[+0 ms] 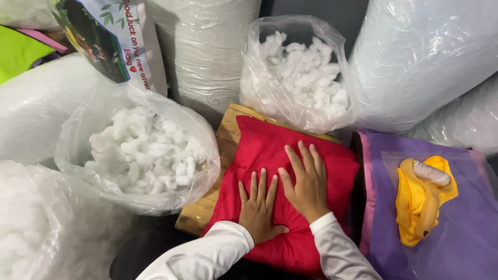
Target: Stuffing a red pillowcase with white fiberfill, smoothing it out, and cleaning it with a lint roller.
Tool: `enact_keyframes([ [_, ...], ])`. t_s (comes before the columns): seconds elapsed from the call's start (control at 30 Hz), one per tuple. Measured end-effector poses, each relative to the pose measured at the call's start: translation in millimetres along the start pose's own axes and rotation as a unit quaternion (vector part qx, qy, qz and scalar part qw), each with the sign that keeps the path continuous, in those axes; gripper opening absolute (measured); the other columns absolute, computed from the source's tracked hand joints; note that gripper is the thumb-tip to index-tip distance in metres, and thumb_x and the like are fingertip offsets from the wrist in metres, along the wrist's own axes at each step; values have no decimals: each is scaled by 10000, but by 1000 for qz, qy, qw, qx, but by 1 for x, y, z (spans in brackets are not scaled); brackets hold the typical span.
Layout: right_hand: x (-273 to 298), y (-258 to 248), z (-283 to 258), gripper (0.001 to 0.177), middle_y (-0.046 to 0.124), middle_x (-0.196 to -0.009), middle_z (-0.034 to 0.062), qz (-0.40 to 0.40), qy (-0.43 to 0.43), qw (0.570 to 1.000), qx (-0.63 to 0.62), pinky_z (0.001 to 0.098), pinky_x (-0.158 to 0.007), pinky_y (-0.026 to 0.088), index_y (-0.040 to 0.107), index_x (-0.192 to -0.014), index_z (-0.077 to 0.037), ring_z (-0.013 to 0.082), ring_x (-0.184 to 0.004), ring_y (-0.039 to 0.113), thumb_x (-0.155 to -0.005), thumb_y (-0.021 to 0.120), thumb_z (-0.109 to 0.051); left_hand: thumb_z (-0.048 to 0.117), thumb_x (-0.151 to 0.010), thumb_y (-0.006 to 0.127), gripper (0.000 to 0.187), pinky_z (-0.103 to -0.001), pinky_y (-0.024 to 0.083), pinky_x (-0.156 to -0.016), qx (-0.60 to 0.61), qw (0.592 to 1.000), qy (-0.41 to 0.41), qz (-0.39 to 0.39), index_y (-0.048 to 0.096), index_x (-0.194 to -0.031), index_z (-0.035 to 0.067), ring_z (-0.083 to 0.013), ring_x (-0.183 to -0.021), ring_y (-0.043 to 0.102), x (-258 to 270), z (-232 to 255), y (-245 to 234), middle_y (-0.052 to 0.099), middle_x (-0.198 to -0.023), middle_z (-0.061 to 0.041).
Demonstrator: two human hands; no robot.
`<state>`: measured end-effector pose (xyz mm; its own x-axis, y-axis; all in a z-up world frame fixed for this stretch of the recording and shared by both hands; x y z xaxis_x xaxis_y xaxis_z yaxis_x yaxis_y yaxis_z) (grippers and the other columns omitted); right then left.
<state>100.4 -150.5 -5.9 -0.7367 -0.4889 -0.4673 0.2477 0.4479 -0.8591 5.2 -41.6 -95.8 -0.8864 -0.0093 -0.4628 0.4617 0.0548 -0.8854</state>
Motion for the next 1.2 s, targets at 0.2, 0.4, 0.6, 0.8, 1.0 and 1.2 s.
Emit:
enact_keyframes([
  [0.2,-6,86,31,641,163,-1720,72,-225,10,972,73,721,-1158,139,302,-1609,-329,410,-1566,117,-1007,402,-525,1039,17,727,2006,-726,121,-1178,-18,998,-50,22,26,-1662,193,-450,-1588,34,-4,-13,14,10,-1723,-250],
  [0.4,-15,17,-16,603,249,-1686,138,-208,133,968,-35,758,-1127,167,390,-1570,-302,468,-1539,163,-995,479,-460,1232,156,789,2296,-709,158,-1128,-65,995,-72,-13,-32,-1679,124,-449,-1555,65,-26,-36,-12,15,-1712,-239],
  [0.6,70,50,-3,606,248,-1692,61,-210,10,976,59,681,-1170,131,419,-1555,-319,384,-1550,163,-991,442,-539,583,-439,966,1740,-743,-94,-1166,263,833,-34,-485,-262,-1615,212,-486,-1519,-335,-47,-73,-48,-398,-1648,-221],
  [0.8,55,-19,-8,578,484,-1582,76,-73,48,995,44,715,-1104,284,560,-1469,-303,412,-1487,374,-924,592,-492,767,-519,800,1589,-621,-1,-1249,367,784,-193,-462,-244,-1609,271,-431,-1568,-223,-42,-89,-9,-310,-1677,-213],
  [1.0,85,36,63,640,170,-1723,107,-254,201,945,48,753,-1173,149,259,-1635,-344,410,-1583,104,-1043,417,-529,681,-770,805,1342,-520,296,-1241,431,778,-258,-377,-77,-1656,193,-405,-1536,278,-53,-95,19,161,-1659,-280],
  [1.2,31,-49,-10,423,734,-1234,109,-10,219,966,-136,401,-888,566,644,-1335,-126,244,-995,751,-984,573,-351,308,-734,838,899,-330,432,-1152,709,651,-174,-209,405,-1493,95,-206,-1318,589,-78,-74,-62,607,-1436,-88],
])
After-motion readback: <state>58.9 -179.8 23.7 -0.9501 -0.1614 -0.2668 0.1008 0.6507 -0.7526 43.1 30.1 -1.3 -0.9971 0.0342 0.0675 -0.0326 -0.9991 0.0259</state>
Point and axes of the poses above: each hand's wrist, its own x-axis away from the middle knuckle, its own y-axis out of the palm, z = x × y, the point moved 2 cm from there along -x, towards the middle knuckle
